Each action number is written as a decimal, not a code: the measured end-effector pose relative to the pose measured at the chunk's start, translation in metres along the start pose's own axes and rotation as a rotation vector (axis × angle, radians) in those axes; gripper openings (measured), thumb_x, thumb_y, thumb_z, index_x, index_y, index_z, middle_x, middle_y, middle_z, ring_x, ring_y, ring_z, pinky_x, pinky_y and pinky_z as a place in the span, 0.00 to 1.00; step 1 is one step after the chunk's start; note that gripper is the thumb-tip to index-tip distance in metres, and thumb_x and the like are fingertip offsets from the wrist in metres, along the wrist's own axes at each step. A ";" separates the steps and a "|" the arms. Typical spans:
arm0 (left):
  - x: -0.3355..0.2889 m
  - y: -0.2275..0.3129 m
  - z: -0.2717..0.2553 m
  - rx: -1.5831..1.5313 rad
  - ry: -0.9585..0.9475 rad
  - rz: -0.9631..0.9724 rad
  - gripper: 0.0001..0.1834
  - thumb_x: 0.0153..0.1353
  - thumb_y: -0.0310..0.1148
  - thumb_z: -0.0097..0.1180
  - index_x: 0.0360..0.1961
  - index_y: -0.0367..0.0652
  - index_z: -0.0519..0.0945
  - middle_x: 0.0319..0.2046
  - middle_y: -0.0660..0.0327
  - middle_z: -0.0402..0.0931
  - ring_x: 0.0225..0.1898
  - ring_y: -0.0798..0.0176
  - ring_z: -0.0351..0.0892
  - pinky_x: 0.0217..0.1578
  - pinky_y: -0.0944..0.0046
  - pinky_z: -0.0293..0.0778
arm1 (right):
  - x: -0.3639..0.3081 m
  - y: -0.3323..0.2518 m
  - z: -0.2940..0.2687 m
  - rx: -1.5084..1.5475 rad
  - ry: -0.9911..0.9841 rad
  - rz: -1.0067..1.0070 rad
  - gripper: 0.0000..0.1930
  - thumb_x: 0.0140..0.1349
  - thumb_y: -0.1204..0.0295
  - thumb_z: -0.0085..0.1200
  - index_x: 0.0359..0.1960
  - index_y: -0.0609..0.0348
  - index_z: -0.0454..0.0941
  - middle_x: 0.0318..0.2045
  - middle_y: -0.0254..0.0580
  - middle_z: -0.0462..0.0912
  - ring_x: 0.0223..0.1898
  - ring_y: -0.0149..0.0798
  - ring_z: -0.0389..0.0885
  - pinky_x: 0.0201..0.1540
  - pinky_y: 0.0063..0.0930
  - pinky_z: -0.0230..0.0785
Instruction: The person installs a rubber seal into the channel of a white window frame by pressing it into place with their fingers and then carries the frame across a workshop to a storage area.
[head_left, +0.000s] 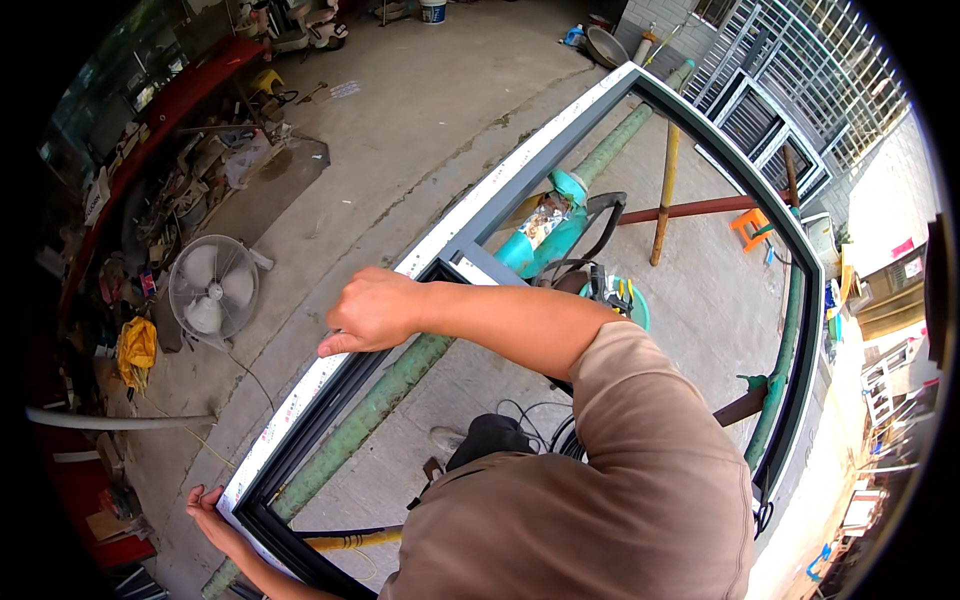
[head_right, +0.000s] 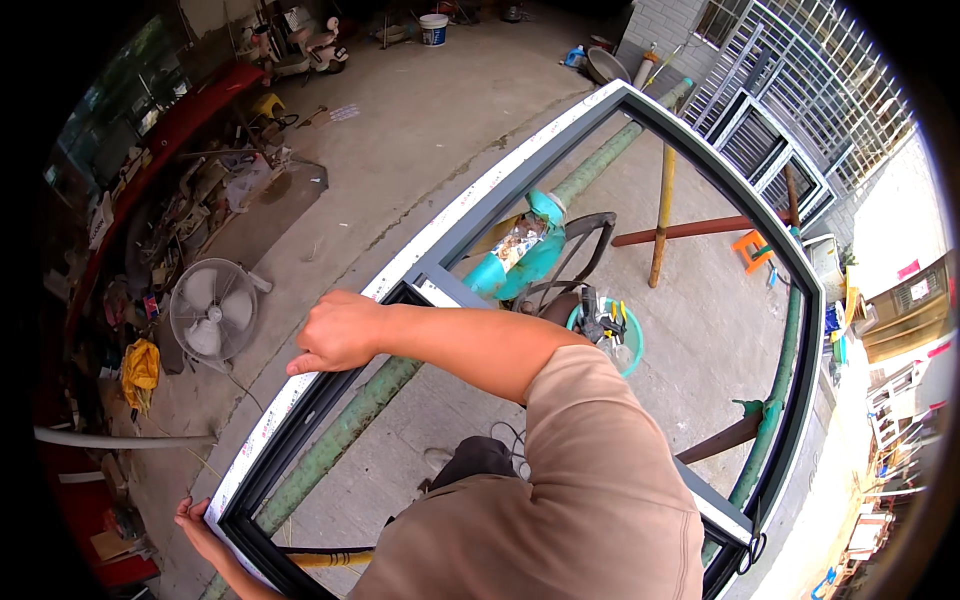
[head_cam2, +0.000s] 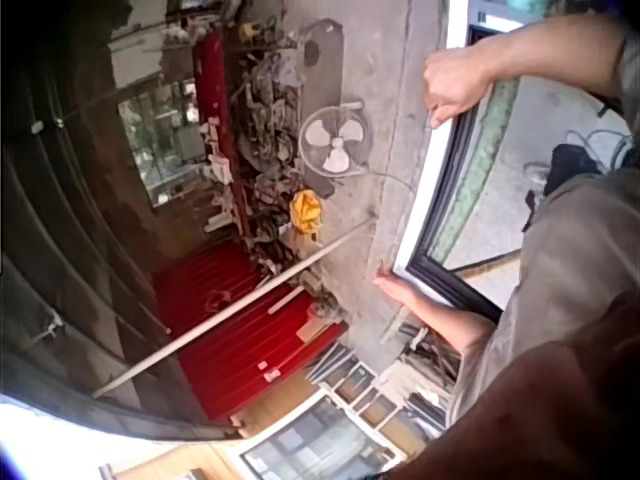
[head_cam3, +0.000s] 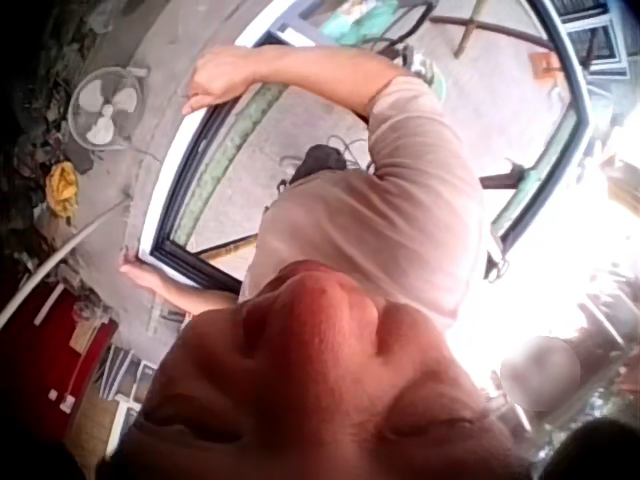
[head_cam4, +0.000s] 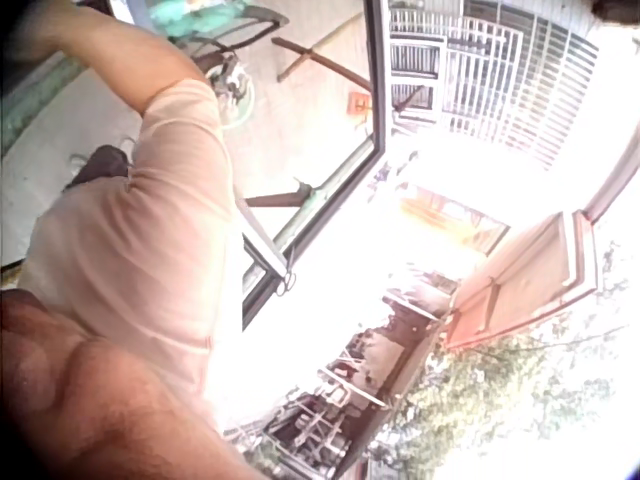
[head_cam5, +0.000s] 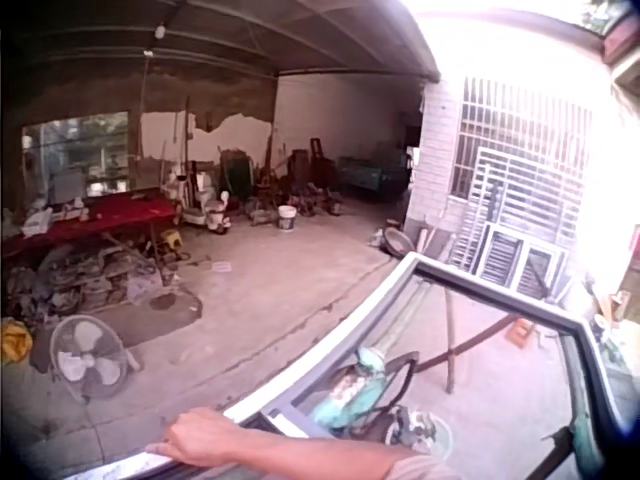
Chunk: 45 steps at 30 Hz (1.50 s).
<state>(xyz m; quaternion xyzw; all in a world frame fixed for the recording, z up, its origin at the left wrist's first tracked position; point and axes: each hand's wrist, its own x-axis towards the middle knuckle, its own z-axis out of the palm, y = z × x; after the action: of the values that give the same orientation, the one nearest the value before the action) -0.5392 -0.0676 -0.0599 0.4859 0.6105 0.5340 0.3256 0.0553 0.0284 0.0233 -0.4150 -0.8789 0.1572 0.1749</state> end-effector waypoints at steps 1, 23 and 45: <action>-0.001 0.001 0.003 0.014 0.008 0.005 0.37 0.84 0.64 0.31 0.65 0.39 0.74 0.38 0.56 0.84 0.44 0.64 0.79 0.55 0.62 0.70 | -0.002 0.002 0.004 0.010 0.052 -0.029 0.36 0.77 0.38 0.47 0.23 0.58 0.82 0.22 0.53 0.84 0.30 0.64 0.85 0.37 0.56 0.77; -0.022 0.056 0.041 0.073 0.023 -0.030 0.33 0.86 0.58 0.31 0.58 0.36 0.76 0.35 0.54 0.87 0.39 0.63 0.83 0.47 0.64 0.76 | 0.003 0.006 0.000 0.052 -0.003 -0.041 0.25 0.75 0.47 0.56 0.33 0.58 0.85 0.26 0.52 0.87 0.33 0.61 0.86 0.41 0.54 0.77; -0.131 0.123 0.026 0.543 0.346 -0.150 0.19 0.80 0.33 0.57 0.66 0.38 0.78 0.55 0.53 0.85 0.57 0.59 0.84 0.58 0.58 0.79 | 0.009 0.000 0.010 0.120 0.017 0.034 0.27 0.79 0.50 0.47 0.35 0.63 0.84 0.28 0.56 0.84 0.34 0.63 0.83 0.41 0.49 0.72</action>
<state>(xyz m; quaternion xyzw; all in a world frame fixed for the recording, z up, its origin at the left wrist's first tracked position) -0.4437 -0.1869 0.0376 0.4109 0.8107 0.4010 0.1141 0.0456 0.0346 0.0162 -0.4198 -0.8593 0.2091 0.2041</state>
